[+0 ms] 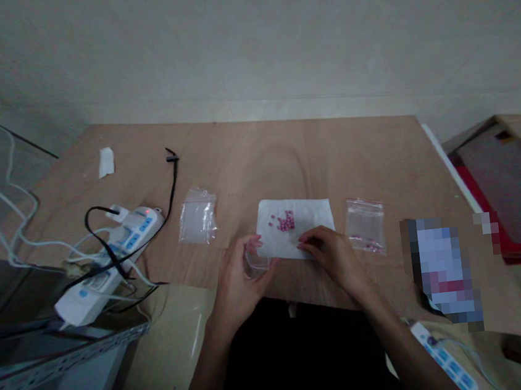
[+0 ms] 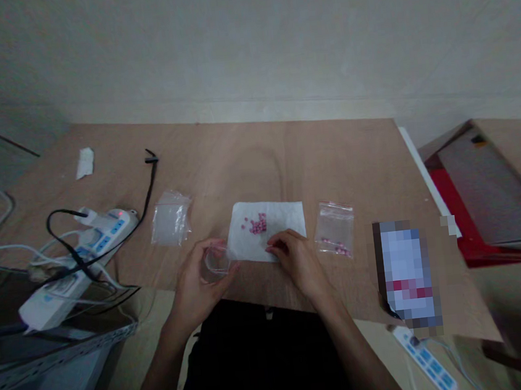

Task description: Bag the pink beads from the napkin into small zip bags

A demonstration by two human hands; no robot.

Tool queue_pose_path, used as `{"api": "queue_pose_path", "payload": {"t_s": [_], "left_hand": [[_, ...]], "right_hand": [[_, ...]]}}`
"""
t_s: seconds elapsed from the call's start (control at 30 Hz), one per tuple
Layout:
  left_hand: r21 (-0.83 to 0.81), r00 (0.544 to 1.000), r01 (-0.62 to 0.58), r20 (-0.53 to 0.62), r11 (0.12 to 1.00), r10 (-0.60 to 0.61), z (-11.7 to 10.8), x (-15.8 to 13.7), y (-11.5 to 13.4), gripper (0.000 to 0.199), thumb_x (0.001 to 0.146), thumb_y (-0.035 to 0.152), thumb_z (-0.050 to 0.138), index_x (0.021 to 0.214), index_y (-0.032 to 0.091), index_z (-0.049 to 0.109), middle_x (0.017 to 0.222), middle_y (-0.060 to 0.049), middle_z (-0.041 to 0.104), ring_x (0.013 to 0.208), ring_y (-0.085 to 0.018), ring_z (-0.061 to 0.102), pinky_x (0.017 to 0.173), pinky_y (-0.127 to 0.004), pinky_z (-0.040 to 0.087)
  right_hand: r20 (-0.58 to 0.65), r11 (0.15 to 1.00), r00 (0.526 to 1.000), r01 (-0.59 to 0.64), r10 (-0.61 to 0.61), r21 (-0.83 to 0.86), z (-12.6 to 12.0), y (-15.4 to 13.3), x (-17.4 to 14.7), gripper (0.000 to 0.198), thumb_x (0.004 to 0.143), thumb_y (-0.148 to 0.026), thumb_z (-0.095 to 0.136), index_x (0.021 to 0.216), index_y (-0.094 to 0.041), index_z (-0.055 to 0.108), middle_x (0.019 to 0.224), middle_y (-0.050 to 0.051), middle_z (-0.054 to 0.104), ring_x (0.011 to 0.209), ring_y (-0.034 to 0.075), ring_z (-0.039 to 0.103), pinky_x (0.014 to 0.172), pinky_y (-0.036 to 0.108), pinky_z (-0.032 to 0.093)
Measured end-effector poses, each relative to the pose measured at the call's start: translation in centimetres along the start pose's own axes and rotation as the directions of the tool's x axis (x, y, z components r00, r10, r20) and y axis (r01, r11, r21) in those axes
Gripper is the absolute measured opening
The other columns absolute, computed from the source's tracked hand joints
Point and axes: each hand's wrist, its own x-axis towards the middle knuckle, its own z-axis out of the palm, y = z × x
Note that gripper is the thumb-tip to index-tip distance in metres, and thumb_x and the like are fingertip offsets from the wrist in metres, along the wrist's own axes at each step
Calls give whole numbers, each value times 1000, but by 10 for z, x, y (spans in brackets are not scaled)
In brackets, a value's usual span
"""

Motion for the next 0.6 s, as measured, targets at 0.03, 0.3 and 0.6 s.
{"api": "queue_pose_path", "payload": {"t_s": [0.03,0.3,0.6], "left_hand": [[5,1000,5,13,1000,-5,0,0,0,37,78,33,71,109,22,55,97,-5,65,92,-21,62,83,-38,50],[11,997,-2,83,1000,1,4,-3,-5,41,79,33,69,116,24,52,96,-4,64,92,-22,62,82,-38,50],[46,997,-25,69,999,22,4,-3,-2,40,78,30,70,115,23,53,95,-4,65,93,-22,62,85,-40,49]], "right_hand": [[-18,999,1000,-8,9,44,-1,0,-2,8,83,-22,65,80,-18,70,81,7,72,72,19,68,69,33,55],[16,982,989,149,-148,-114,13,-12,19,20,86,-10,58,92,-18,74,91,8,71,81,19,69,75,30,57],[60,959,984,177,-168,-223,27,-19,34,22,86,-5,54,82,-14,74,90,13,69,83,23,67,76,34,55]]}}
